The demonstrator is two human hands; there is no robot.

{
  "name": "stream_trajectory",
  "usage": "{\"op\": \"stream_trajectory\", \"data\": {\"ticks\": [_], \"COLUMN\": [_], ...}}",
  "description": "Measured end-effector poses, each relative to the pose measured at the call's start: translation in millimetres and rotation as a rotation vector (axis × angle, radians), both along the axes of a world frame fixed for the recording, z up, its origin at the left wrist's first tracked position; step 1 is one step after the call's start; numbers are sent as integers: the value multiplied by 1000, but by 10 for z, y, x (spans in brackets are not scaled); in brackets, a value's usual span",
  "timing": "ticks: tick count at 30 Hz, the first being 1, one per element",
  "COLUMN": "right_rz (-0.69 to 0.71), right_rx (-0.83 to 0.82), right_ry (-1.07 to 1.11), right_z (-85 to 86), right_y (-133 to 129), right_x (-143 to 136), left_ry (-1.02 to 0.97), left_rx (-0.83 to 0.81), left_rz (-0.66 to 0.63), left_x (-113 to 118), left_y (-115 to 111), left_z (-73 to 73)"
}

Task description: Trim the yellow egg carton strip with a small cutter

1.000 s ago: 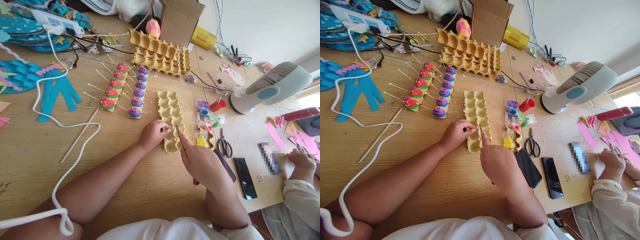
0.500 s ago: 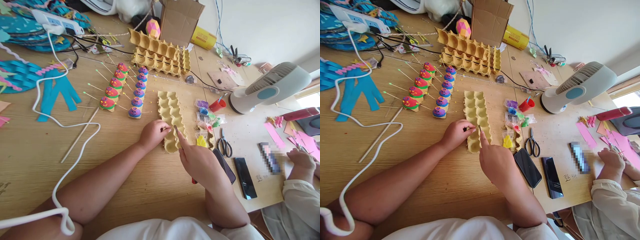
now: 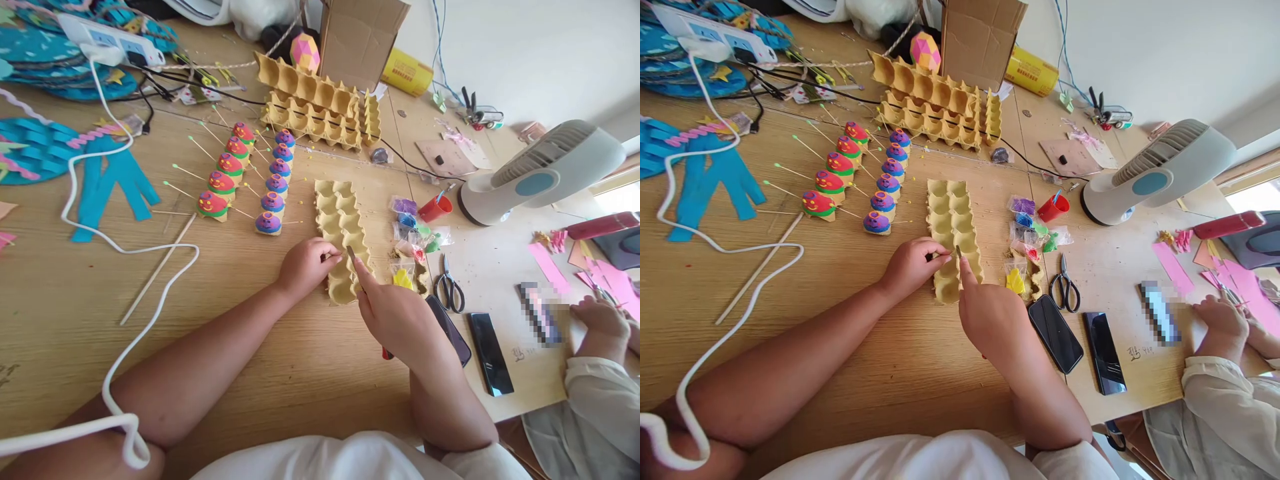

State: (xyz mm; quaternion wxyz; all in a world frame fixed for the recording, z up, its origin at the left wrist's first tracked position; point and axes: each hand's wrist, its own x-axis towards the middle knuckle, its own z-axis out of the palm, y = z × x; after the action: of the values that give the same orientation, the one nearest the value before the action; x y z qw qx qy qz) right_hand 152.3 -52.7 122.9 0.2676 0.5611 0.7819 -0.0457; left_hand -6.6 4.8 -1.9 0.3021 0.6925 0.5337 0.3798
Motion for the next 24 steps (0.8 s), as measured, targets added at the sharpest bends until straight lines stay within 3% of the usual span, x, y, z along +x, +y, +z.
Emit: {"op": "stream_trajectory", "data": {"ticks": [24], "right_rz": [-39], "right_rx": [-11], "right_ry": [47], "right_z": [-48], "right_y": [62], "right_x": [-69], "left_ry": [16], "left_rx": [-25], "left_rz": [-11], "left_x": [2], "left_y": [-12], "left_z": [36]}}
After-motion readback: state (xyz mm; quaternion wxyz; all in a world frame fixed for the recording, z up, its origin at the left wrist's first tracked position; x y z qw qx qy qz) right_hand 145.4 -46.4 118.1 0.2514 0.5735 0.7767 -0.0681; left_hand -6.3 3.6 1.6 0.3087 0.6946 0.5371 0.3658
